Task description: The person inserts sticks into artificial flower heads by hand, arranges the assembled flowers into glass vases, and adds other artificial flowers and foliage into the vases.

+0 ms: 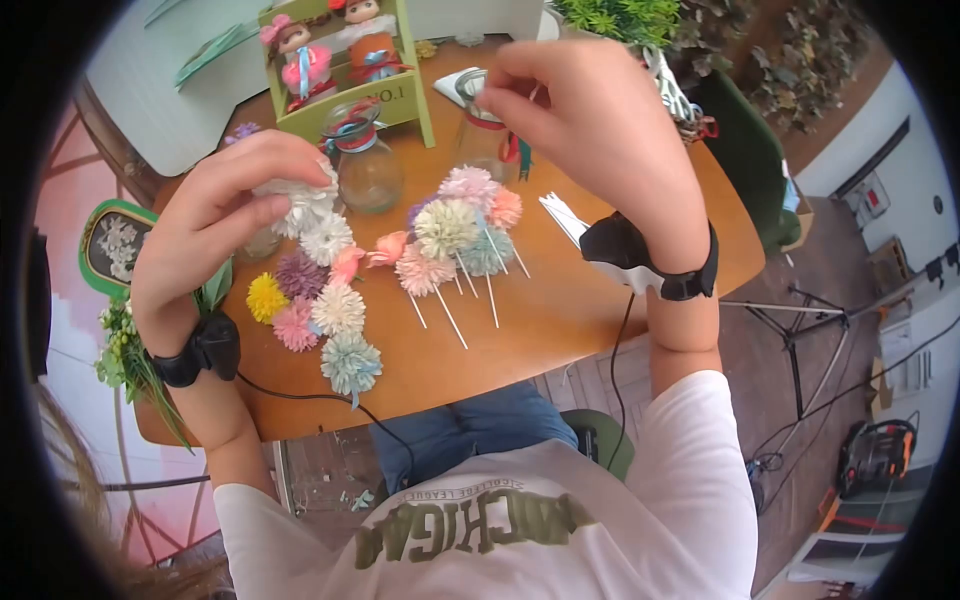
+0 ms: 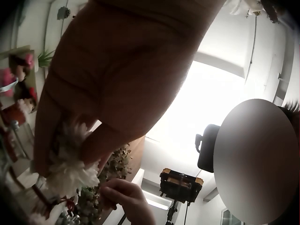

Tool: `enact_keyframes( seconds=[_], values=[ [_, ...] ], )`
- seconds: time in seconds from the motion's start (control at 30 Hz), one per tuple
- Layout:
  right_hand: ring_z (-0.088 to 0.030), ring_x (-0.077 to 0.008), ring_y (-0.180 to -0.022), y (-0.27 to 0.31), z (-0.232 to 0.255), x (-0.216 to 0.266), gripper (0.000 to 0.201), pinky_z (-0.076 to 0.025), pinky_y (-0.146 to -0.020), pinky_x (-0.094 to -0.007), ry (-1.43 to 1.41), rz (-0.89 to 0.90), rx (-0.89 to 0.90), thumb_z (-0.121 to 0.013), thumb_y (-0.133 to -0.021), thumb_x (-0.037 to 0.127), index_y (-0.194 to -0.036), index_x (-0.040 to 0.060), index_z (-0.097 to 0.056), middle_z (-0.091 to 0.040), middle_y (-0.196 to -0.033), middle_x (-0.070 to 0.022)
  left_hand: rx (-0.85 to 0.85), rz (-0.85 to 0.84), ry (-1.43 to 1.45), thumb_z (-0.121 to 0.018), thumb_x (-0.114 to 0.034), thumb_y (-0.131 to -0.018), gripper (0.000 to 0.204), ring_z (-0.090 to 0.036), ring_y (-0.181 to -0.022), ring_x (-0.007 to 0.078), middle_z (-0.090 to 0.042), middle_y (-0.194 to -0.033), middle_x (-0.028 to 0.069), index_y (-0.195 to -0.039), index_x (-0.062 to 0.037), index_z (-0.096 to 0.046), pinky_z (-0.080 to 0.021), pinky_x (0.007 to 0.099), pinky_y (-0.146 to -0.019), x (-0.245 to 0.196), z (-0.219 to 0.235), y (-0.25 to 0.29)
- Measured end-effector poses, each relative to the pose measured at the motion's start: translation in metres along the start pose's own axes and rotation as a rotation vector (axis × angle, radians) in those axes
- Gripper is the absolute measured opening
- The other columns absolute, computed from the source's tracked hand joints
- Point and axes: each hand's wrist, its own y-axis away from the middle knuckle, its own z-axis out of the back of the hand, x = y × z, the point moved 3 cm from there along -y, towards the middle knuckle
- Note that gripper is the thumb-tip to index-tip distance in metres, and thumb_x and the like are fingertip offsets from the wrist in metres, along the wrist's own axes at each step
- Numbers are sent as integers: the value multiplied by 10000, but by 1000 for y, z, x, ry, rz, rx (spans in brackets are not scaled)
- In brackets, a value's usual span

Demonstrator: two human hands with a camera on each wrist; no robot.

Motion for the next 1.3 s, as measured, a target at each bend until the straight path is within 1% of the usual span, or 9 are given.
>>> enact_keyframes(
  seconds=[0.07,0.2,0.3,0.57,0.87,1.1,1.2,1.27,1.3],
  values=[
    [-672,-308,-654,13,-12,-24,126,-525,-603,-382,170,-33,55,-704,-853,165,-847,39,-703,-666,-699,-138,-15,-24,17,-562,29,-891,258,-583,-1173,276,-636,-1195,110,-1124,-5,-668,-435,366,-1024,-2,-1,-1],
    [-675,-365,-723,60,-45,-81,117,-536,-660,-438,575,-131,394,-712,-789,191,-822,82,-741,-675,-729,-147,-78,4,13,-548,21,-894,228,-574,-1096,190,-601,-1226,75,-1086,-15,-665,-462,304,-881,-5,2,1],
    [-680,-371,-766,90,-57,-112,127,-541,-688,-452,495,-299,486,-710,-787,200,-828,87,-754,-678,-739,-154,-99,33,28,-548,7,-902,213,-552,-1044,129,-586,-1218,47,-1080,-22,-662,-450,267,-786,-1,3,1],
    [-683,-372,-791,101,-64,-130,131,-537,-709,-461,403,-386,463,-704,-788,202,-788,77,-745,-702,-778,-164,-119,66,41,-544,12,-902,246,-556,-978,93,-582,-1184,24,-1121,-31,-646,-466,258,-792,5,3,-1],
    [-675,-386,-748,101,-65,-131,153,-534,-687,-468,412,-338,448,-688,-793,187,-794,37,-721,-691,-756,-188,-171,164,814,-512,51,-863,447,-617,-1053,112,-644,-1181,41,-1305,-2,-559,-492,271,-872,43,0,-9],
    [-673,-394,-729,91,-48,-97,144,-536,-671,-452,384,-281,346,-697,-792,154,-831,17,-720,-686,-756,-202,-274,2,863,-709,21,-860,596,-659,-1086,169,-658,-1225,98,-1409,17,-476,-542,306,-950,48,-9,-14],
    [-682,-305,-628,75,-35,-56,117,-527,-605,-384,139,-296,292,-706,-837,114,-862,0,-694,-694,-710,-161,-333,187,917,-711,24,-868,565,-675,-1064,169,-672,-1189,99,-1389,1,-496,-572,310,-903,41,-9,-17],
    [-623,-124,-559,62,-27,-23,68,-466,-535,-272,-199,-334,195,-701,-877,54,-892,-5,-670,-684,-674,-70,-365,196,945,-710,32,-868,549,-681,-1050,168,-676,-1173,97,-1377,-7,-508,-580,306,-886,38,-10,-19],
    [-623,-124,-559,54,-24,-9,68,-466,-535,-272,-204,-334,196,-701,-877,54,-892,-5,-670,-684,-674,-70,-392,202,973,-709,41,-869,534,-686,-1037,166,-679,-1157,95,-1365,-15,-520,-588,303,-869,38,-10,-18]
  ],
)
